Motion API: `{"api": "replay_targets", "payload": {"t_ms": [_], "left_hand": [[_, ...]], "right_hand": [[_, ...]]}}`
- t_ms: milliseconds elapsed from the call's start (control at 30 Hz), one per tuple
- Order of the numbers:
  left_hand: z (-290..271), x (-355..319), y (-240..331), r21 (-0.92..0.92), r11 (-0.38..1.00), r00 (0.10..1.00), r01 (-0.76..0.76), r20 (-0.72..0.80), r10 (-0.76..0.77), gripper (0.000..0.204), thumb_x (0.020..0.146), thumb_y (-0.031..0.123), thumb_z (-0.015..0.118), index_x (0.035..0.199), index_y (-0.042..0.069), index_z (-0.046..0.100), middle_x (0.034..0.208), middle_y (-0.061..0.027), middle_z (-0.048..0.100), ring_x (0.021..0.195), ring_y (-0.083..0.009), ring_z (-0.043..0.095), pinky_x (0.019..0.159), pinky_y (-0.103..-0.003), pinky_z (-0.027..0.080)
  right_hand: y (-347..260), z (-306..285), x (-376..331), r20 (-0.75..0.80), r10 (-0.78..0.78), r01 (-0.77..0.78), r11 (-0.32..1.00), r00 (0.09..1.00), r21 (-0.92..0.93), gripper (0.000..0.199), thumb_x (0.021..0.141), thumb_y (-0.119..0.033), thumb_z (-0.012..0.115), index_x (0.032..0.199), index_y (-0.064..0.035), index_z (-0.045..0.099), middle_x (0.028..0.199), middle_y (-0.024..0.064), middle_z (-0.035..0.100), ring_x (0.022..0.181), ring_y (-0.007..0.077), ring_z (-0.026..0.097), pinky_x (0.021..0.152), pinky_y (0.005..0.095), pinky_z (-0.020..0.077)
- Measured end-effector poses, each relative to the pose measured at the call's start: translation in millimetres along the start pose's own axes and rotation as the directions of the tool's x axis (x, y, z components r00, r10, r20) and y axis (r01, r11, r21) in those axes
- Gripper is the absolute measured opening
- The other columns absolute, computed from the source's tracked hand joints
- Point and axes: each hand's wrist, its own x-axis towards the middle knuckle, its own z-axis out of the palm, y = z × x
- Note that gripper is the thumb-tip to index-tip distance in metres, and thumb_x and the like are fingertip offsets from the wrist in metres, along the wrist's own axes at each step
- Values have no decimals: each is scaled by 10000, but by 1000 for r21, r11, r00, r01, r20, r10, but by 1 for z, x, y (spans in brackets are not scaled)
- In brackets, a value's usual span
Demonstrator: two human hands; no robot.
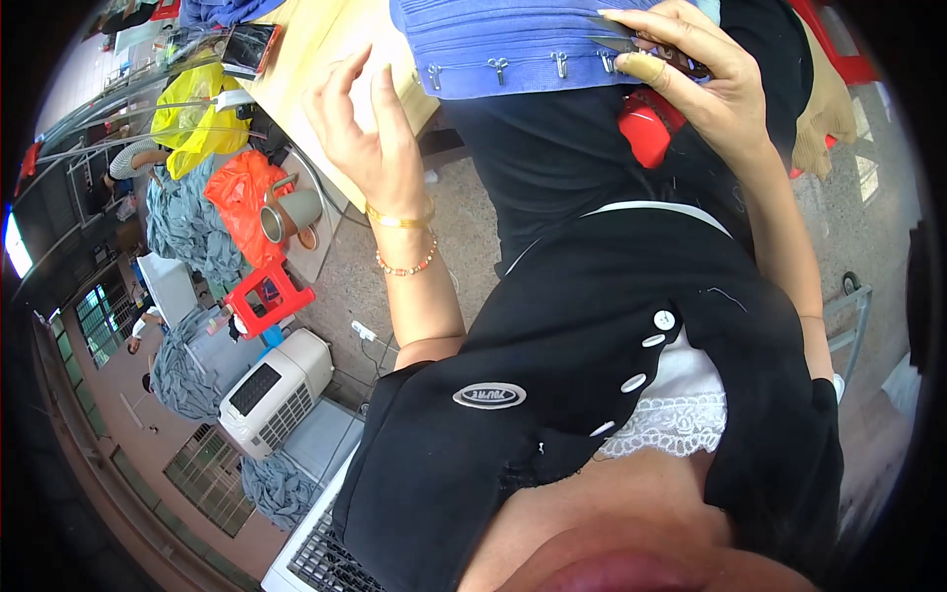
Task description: Trimming excess threads and fabric edges from blue garments using thread snips.
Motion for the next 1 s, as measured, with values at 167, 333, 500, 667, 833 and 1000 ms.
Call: {"api": "replay_targets", "payload": {"t_ms": [167,333,500,667,833,1000], "left_hand": [[-5,4,27,-50,956,947,-289,134,293,266,766,61,845,1008,67,734,1055,-69,605,995,-211,607,862,-320,496],[-4,18,23,-145,962,928,-231,264,263,210,739,85,857,911,96,737,953,-47,621,890,-191,591,782,-314,477],[-10,36,27,-30,921,851,-388,373,370,212,734,119,851,909,117,732,928,-35,629,881,-226,588,787,-347,459],[-13,36,29,-2,907,831,-421,399,387,204,730,106,839,899,123,726,925,-40,636,879,-246,591,783,-354,459],[-11,32,29,-3,842,787,-539,354,505,220,725,61,817,911,95,705,951,-49,663,866,-255,611,782,-356,465],[-13,27,30,-7,867,815,-498,339,471,225,737,60,815,924,87,694,962,-54,670,865,-254,614,788,-356,470]], "right_hand": [[-3,3,2,18,-22,22,1000,1000,20,336,810,-14,804,1135,31,727,857,75,667,743,144,600,690,265,479],[-4,4,2,53,-69,72,996,996,-51,342,803,-27,810,1132,15,728,843,83,650,761,160,602,679,276,471],[-6,5,4,94,-67,75,994,993,-83,350,793,-36,819,1129,11,730,818,74,622,739,159,586,658,286,460],[-20,8,13,111,-93,103,991,989,-88,354,791,-45,821,1131,1,732,827,72,611,703,160,573,615,285,452],[-22,11,21,133,-244,271,927,961,-259,357,767,-71,825,1109,-14,742,820,88,599,672,194,583,593,292,464],[-29,11,24,138,-268,300,896,953,-327,336,767,-96,819,1087,-23,748,810,82,596,675,207,594,589,301,475]]}}
